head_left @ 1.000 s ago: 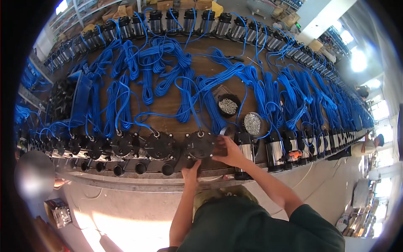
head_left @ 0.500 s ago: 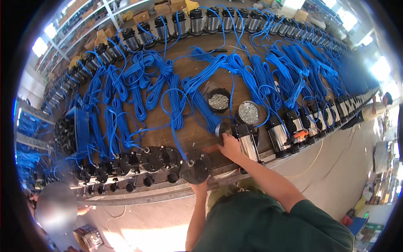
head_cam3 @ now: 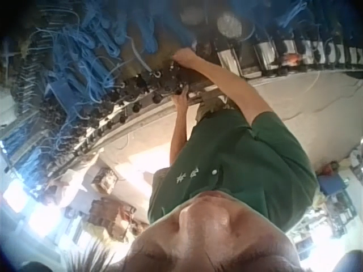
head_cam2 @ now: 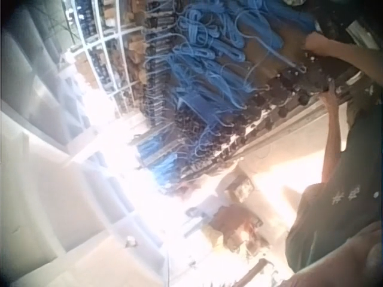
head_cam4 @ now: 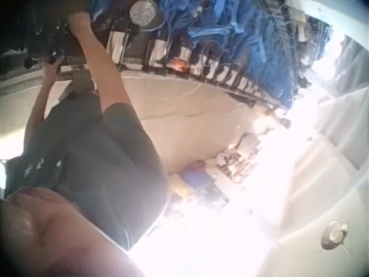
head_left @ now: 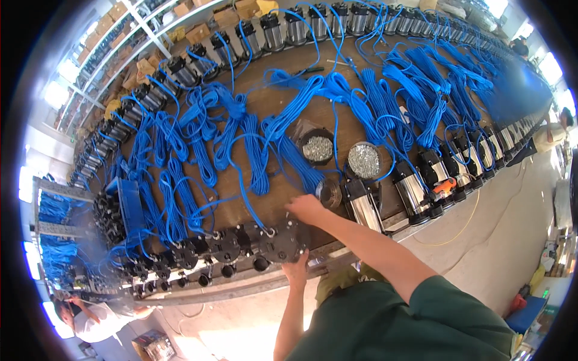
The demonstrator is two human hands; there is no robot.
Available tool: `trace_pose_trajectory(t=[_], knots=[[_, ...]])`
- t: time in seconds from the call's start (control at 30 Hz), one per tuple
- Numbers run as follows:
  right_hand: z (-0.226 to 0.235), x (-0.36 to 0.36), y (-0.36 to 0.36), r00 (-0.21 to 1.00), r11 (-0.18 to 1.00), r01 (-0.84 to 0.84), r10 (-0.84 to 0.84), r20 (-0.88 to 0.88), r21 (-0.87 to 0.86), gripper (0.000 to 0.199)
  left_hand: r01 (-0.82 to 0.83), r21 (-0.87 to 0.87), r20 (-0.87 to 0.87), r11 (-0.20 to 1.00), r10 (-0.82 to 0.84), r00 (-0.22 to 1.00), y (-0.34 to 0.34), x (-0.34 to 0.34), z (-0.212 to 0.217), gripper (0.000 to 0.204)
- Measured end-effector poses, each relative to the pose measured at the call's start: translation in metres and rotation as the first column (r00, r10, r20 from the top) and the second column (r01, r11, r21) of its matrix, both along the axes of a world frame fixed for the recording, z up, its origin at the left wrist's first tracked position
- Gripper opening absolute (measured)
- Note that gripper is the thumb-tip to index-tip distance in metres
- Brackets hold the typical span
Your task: The person assembles water pumps by picking up metal caps and screws from containers on a table, placing them onto the pump housing, and securing them using a pneumatic screwdriver.
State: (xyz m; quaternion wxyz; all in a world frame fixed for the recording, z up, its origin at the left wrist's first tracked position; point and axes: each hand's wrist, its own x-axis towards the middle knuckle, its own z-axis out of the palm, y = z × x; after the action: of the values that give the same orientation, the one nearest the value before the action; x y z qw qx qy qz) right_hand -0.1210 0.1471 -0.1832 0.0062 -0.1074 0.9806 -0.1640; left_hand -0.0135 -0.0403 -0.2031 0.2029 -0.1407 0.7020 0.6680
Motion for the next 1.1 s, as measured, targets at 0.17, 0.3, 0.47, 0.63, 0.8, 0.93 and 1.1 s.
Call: trace_pose_trajectory(t=[0.17,0.3,0.47,0.63,0.8,0.93,1.1], knots=[[-0.013,-0.047,-0.014,0.972,0.977,-0.208,0.2,0.12,0.053,0.016,-0.09,-0.027,-0.122,0.996,0.086,0.989,-0.009,0.002,-0.029,0.021],[-0.003,-0.054,-0.005,0.977,0.97,0.195,-0.205,-0.057,-0.147,0.018,-0.066,0.04,0.077,0.997,0.063,0.995,0.009,-0.004,0.013,0.018],[0.082,0.022,0.023,0.942,0.836,0.239,-0.322,-0.089,-0.493,0.028,-0.169,0.098,0.072,0.981,0.162,0.984,0.013,-0.005,0.009,0.018],[0.116,0.158,0.114,0.778,0.719,0.569,-0.627,-0.021,-0.4,0.024,0.006,0.042,0.076,0.999,-0.009,0.997,0.005,-0.012,0.001,0.023],[0.067,0.206,0.192,0.59,0.494,0.802,-0.747,0.308,-0.338,0.06,-0.19,-0.367,-0.48,0.911,-0.01,0.877,0.02,0.023,0.12,0.034],[0.024,0.177,0.194,0.55,0.451,0.835,-0.663,0.508,-0.315,0.073,0.171,0.432,-0.713,0.885,0.219,0.666,0.011,0.072,0.271,0.025],[-0.005,0.164,0.208,0.535,0.071,0.813,-0.481,0.694,-0.578,0.054,0.617,0.622,-0.781,0.483,0.442,0.442,0.084,0.12,0.375,0.025]])
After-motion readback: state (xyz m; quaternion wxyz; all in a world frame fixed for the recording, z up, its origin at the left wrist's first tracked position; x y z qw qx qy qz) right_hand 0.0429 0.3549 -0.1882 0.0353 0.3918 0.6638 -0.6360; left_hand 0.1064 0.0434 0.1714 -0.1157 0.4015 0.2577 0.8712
